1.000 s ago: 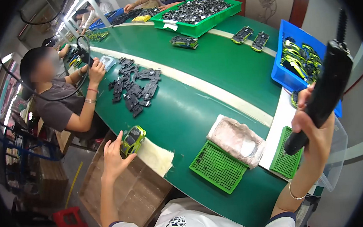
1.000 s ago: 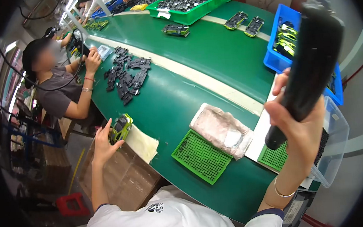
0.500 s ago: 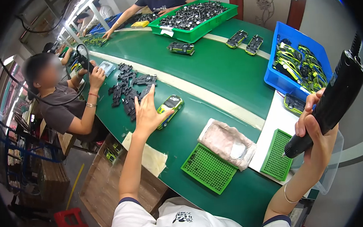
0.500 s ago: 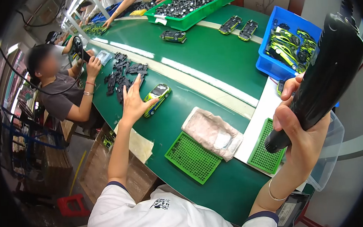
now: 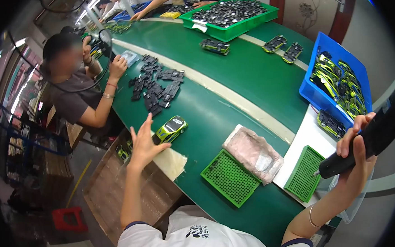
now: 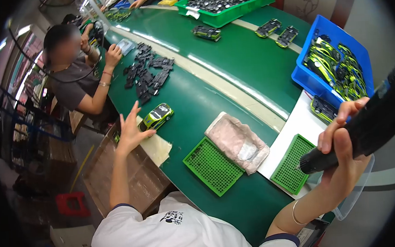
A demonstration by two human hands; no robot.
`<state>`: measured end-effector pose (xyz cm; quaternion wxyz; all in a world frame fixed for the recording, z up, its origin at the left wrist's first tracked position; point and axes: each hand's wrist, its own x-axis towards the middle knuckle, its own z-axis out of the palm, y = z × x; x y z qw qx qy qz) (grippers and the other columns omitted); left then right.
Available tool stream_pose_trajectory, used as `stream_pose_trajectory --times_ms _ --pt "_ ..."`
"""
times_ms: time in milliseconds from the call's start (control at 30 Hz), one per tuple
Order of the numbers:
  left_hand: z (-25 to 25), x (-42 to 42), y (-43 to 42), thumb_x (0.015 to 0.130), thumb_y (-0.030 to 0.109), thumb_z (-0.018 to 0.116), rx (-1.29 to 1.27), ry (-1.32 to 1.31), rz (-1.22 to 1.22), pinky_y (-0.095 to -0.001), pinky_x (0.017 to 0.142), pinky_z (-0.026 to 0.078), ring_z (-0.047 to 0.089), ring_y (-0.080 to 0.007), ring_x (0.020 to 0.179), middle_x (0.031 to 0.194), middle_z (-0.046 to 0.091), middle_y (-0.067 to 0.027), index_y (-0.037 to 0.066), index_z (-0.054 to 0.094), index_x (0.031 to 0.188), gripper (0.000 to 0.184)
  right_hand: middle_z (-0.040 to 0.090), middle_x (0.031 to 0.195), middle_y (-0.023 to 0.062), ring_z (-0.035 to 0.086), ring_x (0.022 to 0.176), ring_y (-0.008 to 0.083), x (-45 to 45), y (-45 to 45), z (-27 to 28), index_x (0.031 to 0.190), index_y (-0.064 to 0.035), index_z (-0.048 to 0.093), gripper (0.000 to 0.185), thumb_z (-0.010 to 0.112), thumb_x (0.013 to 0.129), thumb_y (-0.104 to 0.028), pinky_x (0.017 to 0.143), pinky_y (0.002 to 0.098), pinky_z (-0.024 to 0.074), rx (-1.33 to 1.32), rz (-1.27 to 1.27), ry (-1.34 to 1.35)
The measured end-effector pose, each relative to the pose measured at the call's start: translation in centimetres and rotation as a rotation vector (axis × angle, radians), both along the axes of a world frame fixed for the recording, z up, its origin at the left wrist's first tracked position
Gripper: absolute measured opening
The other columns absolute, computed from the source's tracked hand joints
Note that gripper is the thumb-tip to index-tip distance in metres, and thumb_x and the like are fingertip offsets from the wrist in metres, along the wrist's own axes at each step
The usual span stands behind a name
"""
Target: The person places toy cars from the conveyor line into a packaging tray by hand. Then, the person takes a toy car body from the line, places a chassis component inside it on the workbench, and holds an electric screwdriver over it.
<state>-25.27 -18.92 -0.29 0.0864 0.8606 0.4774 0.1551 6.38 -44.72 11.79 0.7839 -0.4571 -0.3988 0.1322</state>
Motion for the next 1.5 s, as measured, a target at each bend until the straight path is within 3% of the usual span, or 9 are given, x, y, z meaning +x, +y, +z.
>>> stream_pose_trajectory --times_ms 267,533,600,700,800,1000,1100,1267,1500 --pt "0.1 -5.1 -1.8 0.052 0.022 0.076 -0.048 0.064 0.096 -0.0491 0.102 0.009 0.052 -0.0212 0.095 0.092 0.058 -0.0071 0.010 0.024 0.130 0.094 0.038 0.088 0.0083 0.044 0.053 0.0071 -0.1 0.5 -0.4 0.113 -0.0008 0.030 0.049 0.060 0.076 -0.013 0.049 0.0182 0.0351 -0.016 -0.012 -0.067" --pt "-1.5 9.7 4.7 0.060 0.032 0.069 0.137 0.045 -0.125 -0.0495 0.098 0.016 0.057 -0.0285 0.079 0.078 0.059 -0.0151 0.003 0.025 0.125 0.084 0.039 0.088 0.0092 0.044 0.053 0.0083 -0.5 0.6 0.1 0.113 -0.0016 0.031 0.049 0.060 0.075 -0.011 0.048 0.0180 0.0346 0.005 -0.039 0.004" --pt "-1.8 15.3 7.3 0.062 0.027 0.070 -0.021 -0.250 -0.205 -0.0442 0.097 0.024 0.058 -0.0256 0.081 0.085 0.060 -0.0163 -0.001 0.019 0.126 0.086 0.039 0.088 0.0098 0.044 0.052 0.0091 -0.6 0.5 0.3 0.112 -0.0021 0.032 0.047 0.060 0.075 -0.009 0.047 0.0191 0.0351 0.039 -0.068 -0.008" --pt "1.3 20.4 7.6 0.072 0.013 0.067 -0.782 -1.217 -0.455 -0.0249 0.077 0.043 0.055 -0.0138 0.085 0.098 0.057 -0.0135 -0.003 0.017 0.125 0.075 0.039 0.086 0.0062 0.041 0.051 0.0072 -0.3 -0.1 0.6 0.109 -0.0048 0.032 0.045 0.061 0.076 -0.012 0.046 0.0196 0.0357 0.076 -0.062 0.009" --pt "4.9 21.3 5.4 0.078 0.021 0.061 -1.121 -1.523 -0.875 -0.0280 0.076 0.046 0.055 -0.0152 0.089 0.103 0.053 -0.0107 0.000 0.019 0.124 0.066 0.041 0.085 0.0093 0.044 0.050 0.0099 0.1 -0.2 0.7 0.110 -0.0024 0.034 0.043 0.059 0.075 -0.007 0.046 0.0206 0.0369 0.128 -0.091 0.079" --pt "6.1 20.6 1.0 0.083 0.045 0.042 -1.226 -1.465 -1.085 -0.0409 0.097 0.030 0.044 -0.0275 0.107 0.115 0.046 -0.0170 0.002 0.029 0.126 0.063 0.043 0.082 0.0095 0.046 0.050 0.0105 0.0 0.4 0.7 0.107 -0.0020 0.035 0.041 0.059 0.073 -0.004 0.047 0.0208 0.0387 0.098 -0.064 0.148" --pt "5.7 21.4 -1.0 0.084 0.049 0.035 -1.434 -1.516 -1.209 -0.0357 0.081 0.046 0.043 -0.0284 0.111 0.117 0.044 -0.0171 0.001 0.028 0.126 0.065 0.044 0.082 0.0094 0.047 0.050 0.0107 -0.2 0.9 0.4 0.107 -0.0013 0.035 0.044 0.060 0.071 -0.002 0.046 0.0215 0.0395 0.074 -0.034 0.174" --pt "4.5 21.2 -5.6 0.078 0.055 0.042 -1.731 -1.353 -1.240 -0.0404 0.082 0.045 0.041 -0.0371 0.111 0.117 0.043 -0.0187 0.000 0.027 0.126 0.074 0.050 0.080 0.0070 0.050 0.054 0.0094 -0.1 2.5 -0.5 0.102 -0.0010 0.041 0.046 0.068 0.064 0.001 0.047 0.0201 0.0411 0.006 0.032 0.182" --pt "5.0 20.8 -9.5 0.070 0.052 0.058 -1.936 -1.029 -1.297 -0.0393 0.073 0.050 0.057 -0.0282 0.087 0.107 0.048 -0.0197 -0.003 0.025 0.122 0.083 0.052 0.077 0.0073 0.052 0.056 0.0080 -0.4 2.6 -0.7 0.100 -0.0017 0.043 0.048 0.069 0.061 0.005 0.047 0.0189 0.0423 -0.013 0.134 0.178"
